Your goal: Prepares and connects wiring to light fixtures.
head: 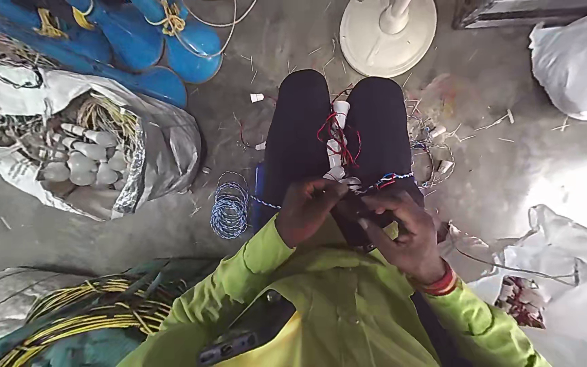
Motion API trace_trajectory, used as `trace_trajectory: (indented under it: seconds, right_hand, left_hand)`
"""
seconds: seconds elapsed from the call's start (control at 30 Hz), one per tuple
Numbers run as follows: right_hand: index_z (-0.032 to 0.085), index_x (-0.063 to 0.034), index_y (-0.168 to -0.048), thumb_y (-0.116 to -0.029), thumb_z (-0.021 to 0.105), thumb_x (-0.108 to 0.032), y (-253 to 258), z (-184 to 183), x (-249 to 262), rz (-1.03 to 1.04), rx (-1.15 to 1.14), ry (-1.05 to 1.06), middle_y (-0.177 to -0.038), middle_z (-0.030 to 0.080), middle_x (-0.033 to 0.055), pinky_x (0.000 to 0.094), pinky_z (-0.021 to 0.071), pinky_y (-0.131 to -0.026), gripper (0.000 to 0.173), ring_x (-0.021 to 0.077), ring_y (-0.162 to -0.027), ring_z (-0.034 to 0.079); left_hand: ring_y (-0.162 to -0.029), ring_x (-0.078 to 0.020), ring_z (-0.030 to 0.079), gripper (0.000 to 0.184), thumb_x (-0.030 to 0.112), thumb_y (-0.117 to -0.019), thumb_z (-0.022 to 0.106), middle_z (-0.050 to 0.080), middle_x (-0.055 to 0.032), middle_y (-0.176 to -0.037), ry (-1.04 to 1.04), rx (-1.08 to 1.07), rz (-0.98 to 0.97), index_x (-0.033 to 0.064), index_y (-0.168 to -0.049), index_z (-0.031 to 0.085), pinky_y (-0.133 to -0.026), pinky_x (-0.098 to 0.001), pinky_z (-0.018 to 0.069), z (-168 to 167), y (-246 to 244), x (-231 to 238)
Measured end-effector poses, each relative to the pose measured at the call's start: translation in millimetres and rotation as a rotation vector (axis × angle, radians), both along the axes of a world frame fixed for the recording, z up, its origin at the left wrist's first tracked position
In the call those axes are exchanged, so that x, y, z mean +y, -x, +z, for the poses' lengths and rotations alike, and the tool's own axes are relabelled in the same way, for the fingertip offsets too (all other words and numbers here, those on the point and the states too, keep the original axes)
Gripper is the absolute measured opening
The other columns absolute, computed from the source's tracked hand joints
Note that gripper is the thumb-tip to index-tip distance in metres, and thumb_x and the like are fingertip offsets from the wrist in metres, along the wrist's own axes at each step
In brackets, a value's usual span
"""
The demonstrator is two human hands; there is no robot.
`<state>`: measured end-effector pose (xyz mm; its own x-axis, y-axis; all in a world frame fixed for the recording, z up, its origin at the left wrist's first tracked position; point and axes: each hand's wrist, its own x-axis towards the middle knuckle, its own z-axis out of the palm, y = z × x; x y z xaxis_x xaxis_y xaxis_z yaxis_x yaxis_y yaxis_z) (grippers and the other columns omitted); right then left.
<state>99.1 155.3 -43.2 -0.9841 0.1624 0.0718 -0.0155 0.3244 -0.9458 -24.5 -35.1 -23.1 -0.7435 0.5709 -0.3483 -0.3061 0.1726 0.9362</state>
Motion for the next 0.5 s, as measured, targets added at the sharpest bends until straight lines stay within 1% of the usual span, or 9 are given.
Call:
trace_trajectory:
  seconds: [0.1, 0.17, 0.2, 0.23, 0.33, 0.37, 0.4, 0.47, 0.5]
  right_hand:
    - [0.063, -0.0078, -0.119, -0.0899, 0.07, -0.011, 2, -3, 2, -0.012, -0.003, 0.122, -0.103, 0.069, -0.0003, 0.0278, 0.0588, -0.082, 0.03, 0.0079, -0.092, 0.067]
    - [0.067, -0.0051, -0.111, -0.0903, 0.068, -0.011, 3, -5, 3, 0.011, -0.005, 0.174, -0.098, 0.069, -0.0001, 0.0232, 0.0575, -0.077, 0.021, 0.005, -0.087, 0.065]
    - [0.07, -0.0051, -0.105, -0.0907, 0.068, -0.012, 4, -5, 1, 0.033, -0.001, 0.192, -0.099, 0.069, 0.0014, 0.0236, 0.0575, -0.077, 0.016, 0.0059, -0.089, 0.065]
    - [0.073, -0.0063, -0.106, -0.0909, 0.069, -0.012, 5, -5, 0, 0.074, 0.009, 0.213, -0.104, 0.071, 0.0025, 0.0255, 0.0591, -0.081, 0.017, 0.0074, -0.095, 0.067]
    - [0.075, -0.0072, -0.105, -0.0925, 0.069, -0.013, 3, -6, 3, 0.233, 0.038, 0.246, -0.111, 0.071, 0.0052, 0.0303, 0.057, -0.092, 0.015, 0.0115, -0.108, 0.065]
    - [0.074, -0.0072, -0.104, -0.0933, 0.069, -0.012, 3, -6, 4, 0.244, 0.057, 0.249, -0.109, 0.07, 0.0048, 0.0283, 0.0565, -0.091, 0.013, 0.0102, -0.106, 0.064]
    - [0.073, -0.0095, -0.104, -0.0933, 0.069, -0.012, 3, -4, 5, 0.22, 0.07, 0.254, -0.109, 0.068, 0.0024, 0.0254, 0.0563, -0.09, 0.012, 0.0073, -0.105, 0.063]
    - [0.074, -0.0172, -0.111, -0.0914, 0.072, -0.01, 3, 2, 6, 0.116, 0.081, 0.279, -0.112, 0.068, -0.0028, 0.0268, 0.0571, -0.091, 0.021, 0.0066, -0.106, 0.064]
    - [0.073, -0.0188, -0.114, -0.0904, 0.075, -0.012, 4, 5, 7, 0.066, 0.073, 0.289, -0.114, 0.068, -0.0037, 0.0278, 0.0584, -0.09, 0.024, 0.0075, -0.105, 0.065]
  left_hand:
    - [-0.056, -0.0017, 0.05, 0.017, 0.017, -0.1012, 0.062, 0.062, 0.0038, -0.07, -0.015, -0.115, 0.026, 0.0054, -0.094, 0.073, -0.052, -0.0192, 0.0443, 1, 2, 0]
    - [-0.053, 0.0003, 0.047, 0.017, 0.014, -0.1005, 0.062, 0.06, 0.0055, -0.066, -0.033, -0.137, 0.032, 0.0054, -0.09, 0.072, -0.05, -0.0175, 0.0409, 3, 2, 4]
    - [-0.052, 0.0014, 0.046, 0.017, 0.013, -0.1006, 0.062, 0.06, 0.006, -0.065, -0.042, -0.14, 0.034, 0.0047, -0.09, 0.073, -0.049, -0.0163, 0.0394, 4, 0, 6]
    - [-0.051, 0.0015, 0.045, 0.017, 0.012, -0.1008, 0.062, 0.06, 0.0061, -0.065, -0.046, -0.133, 0.029, 0.0044, -0.091, 0.073, -0.048, -0.0159, 0.0391, 5, -1, 8]
    - [-0.054, 0.0003, 0.049, 0.017, 0.014, -0.1016, 0.063, 0.061, 0.0051, -0.067, -0.016, -0.08, 0.005, 0.0047, -0.093, 0.074, -0.051, -0.0173, 0.043, 5, -3, 8]
    - [-0.056, 0.0001, 0.05, 0.016, 0.014, -0.1014, 0.063, 0.062, 0.0047, -0.069, -0.014, -0.065, -0.001, 0.0045, -0.094, 0.074, -0.053, -0.0177, 0.0448, 4, -3, 8]
    - [-0.059, 0.0002, 0.053, 0.015, 0.013, -0.1009, 0.063, 0.064, 0.0043, -0.071, -0.027, -0.049, -0.009, 0.0039, -0.095, 0.074, -0.056, -0.0179, 0.0467, 4, -3, 9]
    - [-0.066, -0.0013, 0.06, 0.014, 0.01, -0.1002, 0.063, 0.068, 0.0014, -0.077, -0.098, 0.017, -0.043, 0.0009, -0.096, 0.073, -0.062, -0.0199, 0.0526, 3, -4, 9]
    - [-0.068, -0.0018, 0.061, 0.014, 0.01, -0.1, 0.063, 0.068, 0.0004, -0.08, -0.119, 0.082, -0.067, -0.0001, -0.096, 0.072, -0.063, -0.0201, 0.0533, 3, -4, 11]
